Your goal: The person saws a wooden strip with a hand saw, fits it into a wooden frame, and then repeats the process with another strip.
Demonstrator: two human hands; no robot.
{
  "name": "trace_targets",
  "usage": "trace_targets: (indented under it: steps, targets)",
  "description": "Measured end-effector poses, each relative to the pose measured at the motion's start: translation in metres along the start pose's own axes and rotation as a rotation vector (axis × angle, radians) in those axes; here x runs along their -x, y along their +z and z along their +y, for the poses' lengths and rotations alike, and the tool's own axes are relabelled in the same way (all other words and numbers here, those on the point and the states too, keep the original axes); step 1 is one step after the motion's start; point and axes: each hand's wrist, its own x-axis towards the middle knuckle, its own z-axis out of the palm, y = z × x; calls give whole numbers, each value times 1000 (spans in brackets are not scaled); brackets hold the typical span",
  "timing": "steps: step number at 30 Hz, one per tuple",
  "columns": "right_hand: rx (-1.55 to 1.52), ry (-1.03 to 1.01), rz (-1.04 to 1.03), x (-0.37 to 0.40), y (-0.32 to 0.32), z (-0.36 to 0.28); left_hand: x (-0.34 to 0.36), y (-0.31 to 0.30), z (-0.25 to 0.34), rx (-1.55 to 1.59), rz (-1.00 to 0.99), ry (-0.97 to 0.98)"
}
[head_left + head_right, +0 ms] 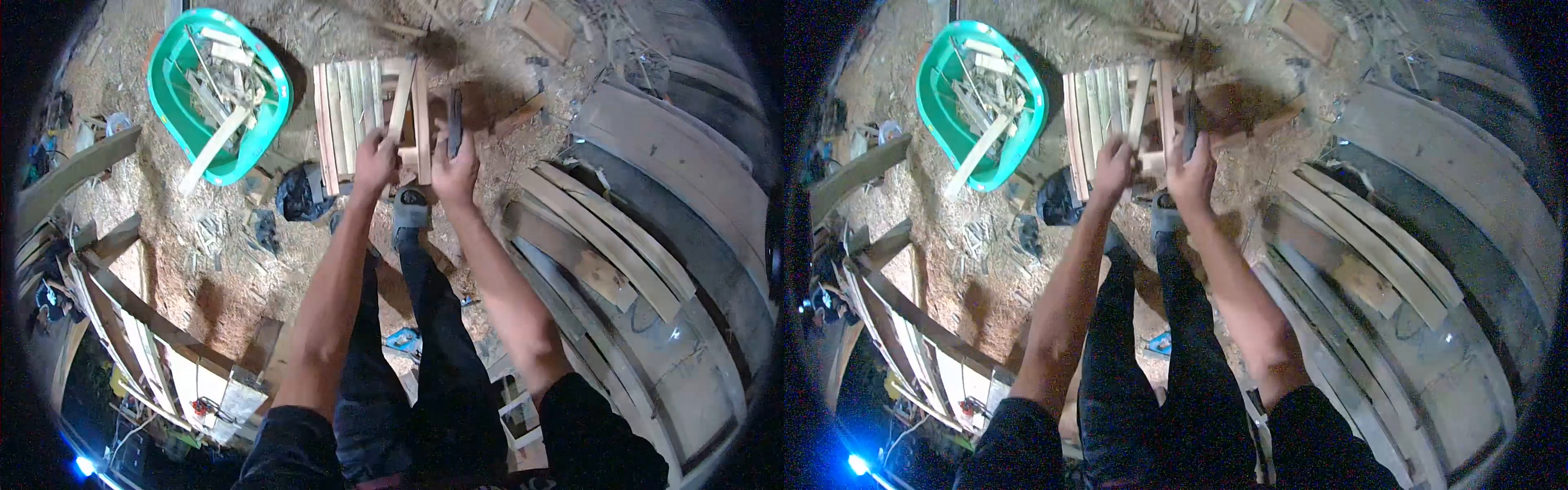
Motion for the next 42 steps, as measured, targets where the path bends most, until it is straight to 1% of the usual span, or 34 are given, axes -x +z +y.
trace_targets:
  steps: [1,2,4,6,7,8,10,11,12,13,14,15,17,19,20,21,22,23,25,26,27,29,32,34,35,38,39,42]
  targets:
    - [-41,101,-23,-1,-6,-19,20,-2,6,57,-25,-7]
    - [-109,83,-54,-1,-19,-46,42,-6,13,112,-46,-12]
    - [-404,189,-56,0,-26,-68,95,-13,48,-4,-12,-56]
    - [-581,238,-95,0,-47,-115,146,-15,92,-7,-55,-41]
    - [-717,272,-139,0,-58,-144,168,-18,113,3,-62,-17]
    - [-815,221,-122,2,-66,-171,192,-22,132,10,-68,10]
    - [-830,212,-180,12,-94,-241,230,-35,150,-103,-49,151]
    - [-771,161,-231,17,-109,-273,250,-38,167,-188,-22,271]
    - [-708,116,-279,24,-124,-303,270,-40,184,-275,12,382]
    - [-717,131,-357,32,-141,-335,294,-37,201,-227,82,412]
    - [-743,81,-399,39,-154,-366,316,-37,220,-174,151,436]
    - [-764,38,-441,51,-167,-393,334,-47,239,-365,195,604]
    - [-783,-73,-502,78,-195,-449,387,-60,278,-491,340,703]
    - [-736,-129,-529,104,-212,-488,429,-80,304,-628,516,839]
    - [-712,-143,-545,122,-219,-502,459,-90,315,-651,559,825]
    - [-775,-200,-568,135,-220,-513,488,-99,330,-670,607,820]
    - [-798,-196,-617,151,-224,-529,514,-110,339,-687,657,809]
    - [-818,-187,-670,169,-228,-544,531,-128,334,-704,728,909]
    - [-836,-146,-780,204,-226,-565,586,-162,341,-852,843,958]
    - [-852,-158,-826,224,-223,-574,613,-178,340,-930,905,966]
    - [-868,-160,-879,248,-220,-583,638,-195,332,-903,949,985]
    - [-854,-143,-972,295,-215,-612,687,-228,322,-946,1038,977]
    - [-1031,-117,-1138,362,-184,-626,755,-272,292,-989,1167,923]
    - [-1063,-90,-1227,404,-168,-638,797,-293,275,-1017,1247,857]
    - [-1036,-63,-1274,422,-163,-644,811,-305,264,-1057,1318,871]
    - [-931,-40,-1371,466,-142,-655,853,-323,237,-1043,1410,792]
    - [-894,-45,-1390,480,-134,-658,860,-331,223,-1028,1438,774]
    - [-640,-126,-1395,513,-112,-668,878,-341,198,-1017,1545,690]
